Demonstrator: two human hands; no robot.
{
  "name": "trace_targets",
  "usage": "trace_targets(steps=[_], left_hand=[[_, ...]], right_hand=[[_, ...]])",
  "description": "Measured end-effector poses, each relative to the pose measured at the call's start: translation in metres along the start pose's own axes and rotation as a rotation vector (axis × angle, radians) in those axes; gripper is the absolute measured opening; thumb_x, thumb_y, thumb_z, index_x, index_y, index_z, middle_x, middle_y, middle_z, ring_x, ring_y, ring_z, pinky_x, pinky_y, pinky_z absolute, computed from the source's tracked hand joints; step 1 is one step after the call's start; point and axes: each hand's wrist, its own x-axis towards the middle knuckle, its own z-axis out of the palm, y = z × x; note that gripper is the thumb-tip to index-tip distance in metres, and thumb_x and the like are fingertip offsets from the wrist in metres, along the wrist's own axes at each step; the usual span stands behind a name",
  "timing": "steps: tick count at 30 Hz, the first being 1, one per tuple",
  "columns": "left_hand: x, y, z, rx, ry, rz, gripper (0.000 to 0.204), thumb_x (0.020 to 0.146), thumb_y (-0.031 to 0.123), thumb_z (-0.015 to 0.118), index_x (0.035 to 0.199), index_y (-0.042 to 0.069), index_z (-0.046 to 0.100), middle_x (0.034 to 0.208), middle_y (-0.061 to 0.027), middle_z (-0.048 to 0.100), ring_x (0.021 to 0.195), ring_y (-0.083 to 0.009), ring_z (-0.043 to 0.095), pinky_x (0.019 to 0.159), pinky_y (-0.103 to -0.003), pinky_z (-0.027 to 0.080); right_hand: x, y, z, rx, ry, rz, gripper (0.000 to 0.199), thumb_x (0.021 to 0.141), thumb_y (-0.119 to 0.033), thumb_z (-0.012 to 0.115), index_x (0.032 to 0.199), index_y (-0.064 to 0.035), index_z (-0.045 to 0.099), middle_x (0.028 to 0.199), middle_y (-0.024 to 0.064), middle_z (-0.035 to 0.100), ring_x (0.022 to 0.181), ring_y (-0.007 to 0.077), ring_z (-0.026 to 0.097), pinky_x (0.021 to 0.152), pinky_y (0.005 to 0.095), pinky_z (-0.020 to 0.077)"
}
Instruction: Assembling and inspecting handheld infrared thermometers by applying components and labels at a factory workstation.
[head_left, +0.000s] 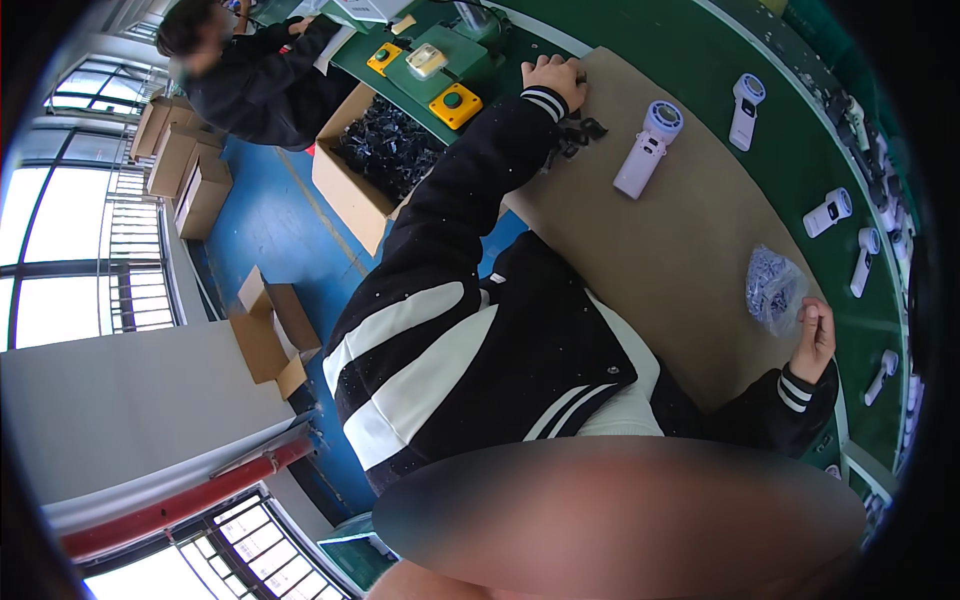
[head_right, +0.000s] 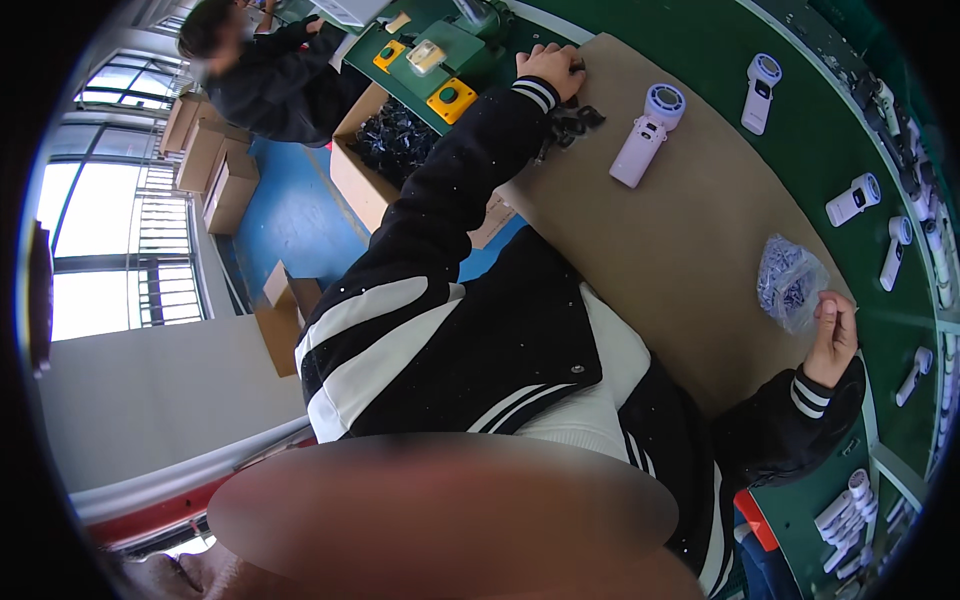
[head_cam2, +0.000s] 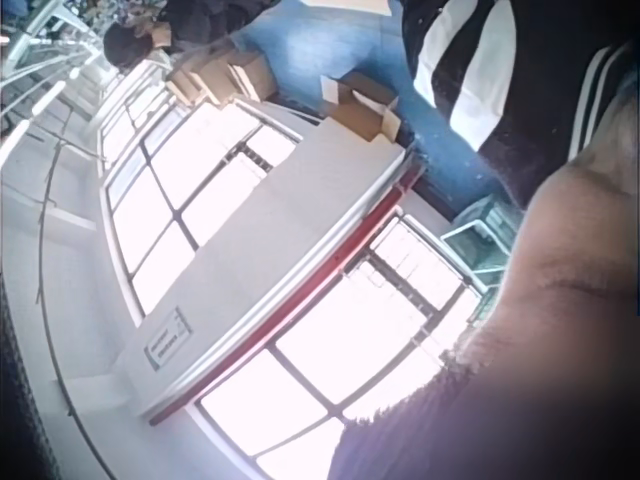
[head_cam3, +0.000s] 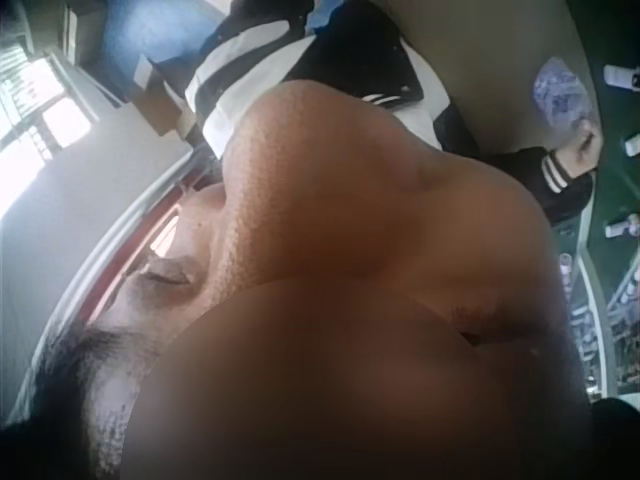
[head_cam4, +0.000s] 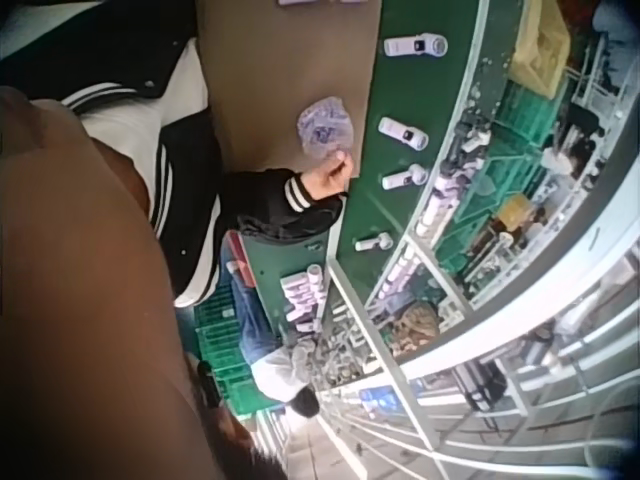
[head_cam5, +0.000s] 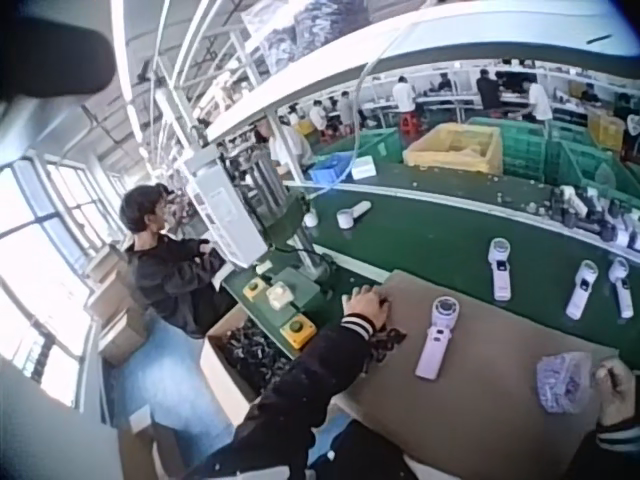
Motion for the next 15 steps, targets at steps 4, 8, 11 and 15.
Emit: trace_targets(steps=[4, 8, 11, 15], left_hand=[[-0.013, 0.023, -0.043, -0.4, 0.088, -0.101, 0.029, 0.078, 0.029, 0.058, 0.091, 0.004, 0.064, 0.089, -0.0105, 0.062, 0.082, -0.0265, 0.056, 0.075, -0.039, 0.04], [-0.054, 0.058, -0.042, -1.275, -0.019, -0.181, 0.014, 0.077, 0.012, 0.062, 0.086, 0.002, 0.063, 0.081, -0.0057, 0.059, 0.071, -0.0186, 0.055, 0.064, -0.029, 0.046], [-0.077, 0.095, -0.015, -1.26, 0.086, 0.013, 0.014, 0.077, 0.01, 0.061, 0.089, 0.002, 0.059, 0.093, -0.0089, 0.058, 0.081, -0.0211, 0.054, 0.071, -0.03, 0.045], [-0.097, 0.111, -0.004, -1.07, 0.362, 0.198, 0.016, 0.078, 0.007, 0.06, 0.093, 0.003, 0.056, 0.102, -0.0089, 0.056, 0.088, -0.0229, 0.051, 0.074, -0.03, 0.044]], right_hand=[[0.017, -0.053, 0.002, 0.201, 0.024, -0.181, 0.017, 0.093, -0.006, 0.046, 0.103, 0.0018, 0.056, 0.095, 0.0079, 0.055, 0.079, 0.0151, 0.047, 0.076, 0.0253, 0.0384], [0.039, -0.104, 0.066, 0.384, -0.092, -0.29, 0.02, 0.091, -0.003, 0.046, 0.108, 0.0024, 0.054, 0.096, 0.0093, 0.054, 0.083, 0.0165, 0.049, 0.079, 0.0264, 0.0399], [0.055, -0.117, 0.138, 0.463, -0.287, -0.169, 0.024, 0.089, -0.001, 0.047, 0.112, 0.0023, 0.054, 0.096, 0.0082, 0.055, 0.08, 0.0142, 0.051, 0.076, 0.0241, 0.0415], [0.08, -0.078, 0.206, 0.499, -0.424, -0.105, 0.023, 0.09, -0.003, 0.048, 0.112, 0.0007, 0.055, 0.087, 0.0062, 0.058, 0.078, 0.0127, 0.053, 0.074, 0.0231, 0.0439]])
